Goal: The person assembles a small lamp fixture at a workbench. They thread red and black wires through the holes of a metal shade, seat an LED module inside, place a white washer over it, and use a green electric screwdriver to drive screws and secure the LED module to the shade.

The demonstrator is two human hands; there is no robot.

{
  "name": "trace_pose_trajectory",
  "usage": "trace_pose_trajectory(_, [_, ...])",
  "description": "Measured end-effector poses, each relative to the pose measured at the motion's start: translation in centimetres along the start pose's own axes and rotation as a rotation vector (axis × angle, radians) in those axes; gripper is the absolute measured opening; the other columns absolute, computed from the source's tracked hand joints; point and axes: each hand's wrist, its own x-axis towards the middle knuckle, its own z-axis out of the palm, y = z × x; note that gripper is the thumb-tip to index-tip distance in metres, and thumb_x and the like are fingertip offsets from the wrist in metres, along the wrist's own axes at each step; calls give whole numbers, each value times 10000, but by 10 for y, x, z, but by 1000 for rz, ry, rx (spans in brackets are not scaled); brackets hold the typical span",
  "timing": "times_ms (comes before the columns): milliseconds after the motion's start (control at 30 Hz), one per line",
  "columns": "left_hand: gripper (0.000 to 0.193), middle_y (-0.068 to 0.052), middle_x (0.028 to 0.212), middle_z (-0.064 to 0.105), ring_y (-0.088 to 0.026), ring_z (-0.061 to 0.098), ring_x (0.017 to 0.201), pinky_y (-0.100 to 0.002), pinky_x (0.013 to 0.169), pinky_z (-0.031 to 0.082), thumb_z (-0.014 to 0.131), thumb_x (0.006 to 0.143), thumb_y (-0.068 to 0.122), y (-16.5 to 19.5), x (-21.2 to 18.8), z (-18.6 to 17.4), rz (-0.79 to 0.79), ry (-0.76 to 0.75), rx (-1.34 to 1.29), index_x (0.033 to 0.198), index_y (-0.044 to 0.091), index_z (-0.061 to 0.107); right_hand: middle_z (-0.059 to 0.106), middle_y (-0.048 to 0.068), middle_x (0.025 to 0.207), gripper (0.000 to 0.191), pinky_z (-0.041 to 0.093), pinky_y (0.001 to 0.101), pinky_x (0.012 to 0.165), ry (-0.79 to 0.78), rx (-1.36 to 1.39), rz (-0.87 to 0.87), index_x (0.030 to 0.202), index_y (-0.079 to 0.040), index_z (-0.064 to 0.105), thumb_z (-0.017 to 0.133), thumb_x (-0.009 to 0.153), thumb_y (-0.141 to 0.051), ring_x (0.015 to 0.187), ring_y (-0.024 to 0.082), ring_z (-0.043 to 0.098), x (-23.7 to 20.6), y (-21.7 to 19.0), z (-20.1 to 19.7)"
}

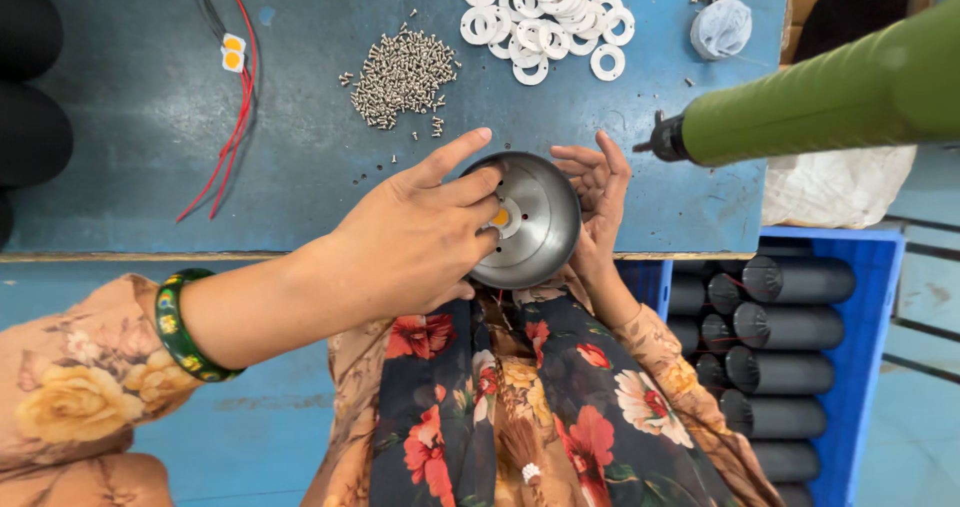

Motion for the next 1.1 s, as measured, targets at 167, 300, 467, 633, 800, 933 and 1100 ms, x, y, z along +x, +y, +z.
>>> trace_pose_trajectory(167, [98,32,977,712,-196,533,1282,-480,1248,112,695,752,206,2,1,2,-6,95,111,819,158,748,578,180,1430,860,556,308,964,6,-1,9,1625,-91,234,733,1011,-427,1134,205,650,-2,4,-2])
trace_pose_trajectory(300, [102,34,934,705,-194,553,1230,-483,1246,116,649,748,163,1,2,3,15,69,104,794,161,740,592,173,1419,823,564,316,977,17,-9,-8,1622,-93,253,716,1016,-402,1138,204,658,-3,7,-3])
trace_pose_trajectory(467, [89,30,938,705,-191,558,1212,-479,1253,142,651,763,155,-2,2,6,26,102,79,787,157,736,593,189,1397,753,554,342,1008,32,-58,16,1607,-80,251,711,1035,-251,1160,222,655,-3,6,-3])
trace_pose_trajectory(633, [95,30,933,707,-195,557,1236,-465,1245,160,645,745,162,-1,0,8,30,175,125,781,152,733,595,186,1382,752,545,339,1007,20,-63,4,1612,-85,251,710,1031,-220,1155,221,644,-2,3,-3])
trace_pose_trajectory(800, [94,25,910,705,-201,556,1234,-469,1242,160,648,751,154,1,1,7,12,150,97,785,147,735,607,180,1352,758,549,372,1067,17,-63,6,1603,-83,256,718,1019,-225,1205,240,651,-2,1,-2])
trace_pose_trajectory(933, [106,19,898,706,-204,567,1178,-463,1220,176,653,739,163,3,5,5,11,102,83,798,152,739,611,174,1349,751,549,384,1096,2,-55,5,1604,-85,256,711,1025,-233,1246,252,653,-3,3,-4])
trace_pose_trajectory(1100, [96,28,866,691,-184,570,1150,-466,1216,172,659,737,151,1,6,7,10,72,70,795,162,733,609,166,1341,755,544,380,1097,2,-34,-13,1606,-82,269,710,1013,-238,1233,243,649,-3,8,-6])
